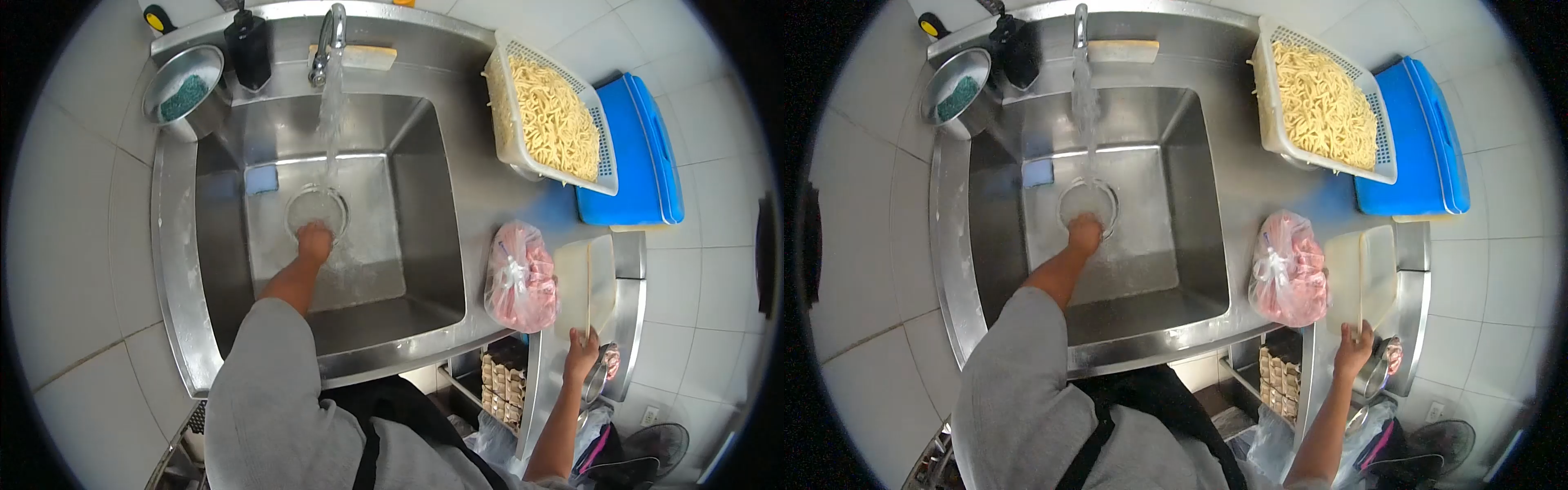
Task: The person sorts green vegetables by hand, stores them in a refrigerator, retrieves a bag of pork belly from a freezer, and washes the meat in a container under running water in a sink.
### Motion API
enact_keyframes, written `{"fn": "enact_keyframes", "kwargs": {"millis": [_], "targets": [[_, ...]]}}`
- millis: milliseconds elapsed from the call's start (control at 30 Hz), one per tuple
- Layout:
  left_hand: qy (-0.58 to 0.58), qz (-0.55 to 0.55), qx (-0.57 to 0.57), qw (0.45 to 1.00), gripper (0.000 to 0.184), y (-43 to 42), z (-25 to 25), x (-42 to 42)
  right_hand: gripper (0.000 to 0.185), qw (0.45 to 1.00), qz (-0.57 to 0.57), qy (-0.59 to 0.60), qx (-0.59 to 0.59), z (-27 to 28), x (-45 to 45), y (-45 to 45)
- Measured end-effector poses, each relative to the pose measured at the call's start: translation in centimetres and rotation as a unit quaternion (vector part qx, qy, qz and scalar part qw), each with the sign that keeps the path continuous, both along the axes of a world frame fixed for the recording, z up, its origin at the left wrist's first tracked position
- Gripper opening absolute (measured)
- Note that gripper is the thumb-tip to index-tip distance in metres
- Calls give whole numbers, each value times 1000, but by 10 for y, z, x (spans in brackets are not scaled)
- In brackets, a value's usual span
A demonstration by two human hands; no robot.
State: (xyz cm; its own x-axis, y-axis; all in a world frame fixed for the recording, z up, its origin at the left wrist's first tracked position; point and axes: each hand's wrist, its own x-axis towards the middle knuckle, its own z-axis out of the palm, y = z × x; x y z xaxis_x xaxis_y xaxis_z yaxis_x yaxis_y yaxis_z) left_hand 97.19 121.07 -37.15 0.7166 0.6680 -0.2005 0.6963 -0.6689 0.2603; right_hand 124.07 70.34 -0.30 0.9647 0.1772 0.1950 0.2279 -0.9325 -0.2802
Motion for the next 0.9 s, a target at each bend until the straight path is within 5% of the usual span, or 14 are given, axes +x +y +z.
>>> {"fn": "enact_keyframes", "kwargs": {"millis": [133, 233, 300, 367, 467, 533, 633, 733, 900], "targets": [[92, 2, 56, 994, 17, 34, -9, 7, 56, 999, 43, 12, 19, -12, 15, -6], [139, 29, 2, 990, 19, 64, -5, -6, 63, 993, -9, -86, -75, -14, -10, 5], [130, 28, 17, 991, 20, 63, -4, -22, 74, 980, 102, -158, -72, -12, -36, 22], [119, 19, 37, 992, 21, 55, 4, -27, 75, 961, 256, -99, 22, -26, -61, 35], [129, 18, 25, 991, 22, 35, 6, -42, 82, 962, 271, -16, -18, -20, -87, 89], [109, -53, 69, 990, 23, 28, -18, -51, 88, 956, 285, -7, 75, -39, -81, 106], [184, -81, -48, 978, 34, 15, 27, -51, 82, 956, 250, -2, -155, -35, -85, 114], [173, -61, 14, 983, 45, 4, 7, -63, 79, 936, 345, 8, -69, -16, -65, 94], [251, -51, -66, 964, 40, -12, 108, -31, 49, 992, 90, -77, -37, -23, 0, 41]]}}
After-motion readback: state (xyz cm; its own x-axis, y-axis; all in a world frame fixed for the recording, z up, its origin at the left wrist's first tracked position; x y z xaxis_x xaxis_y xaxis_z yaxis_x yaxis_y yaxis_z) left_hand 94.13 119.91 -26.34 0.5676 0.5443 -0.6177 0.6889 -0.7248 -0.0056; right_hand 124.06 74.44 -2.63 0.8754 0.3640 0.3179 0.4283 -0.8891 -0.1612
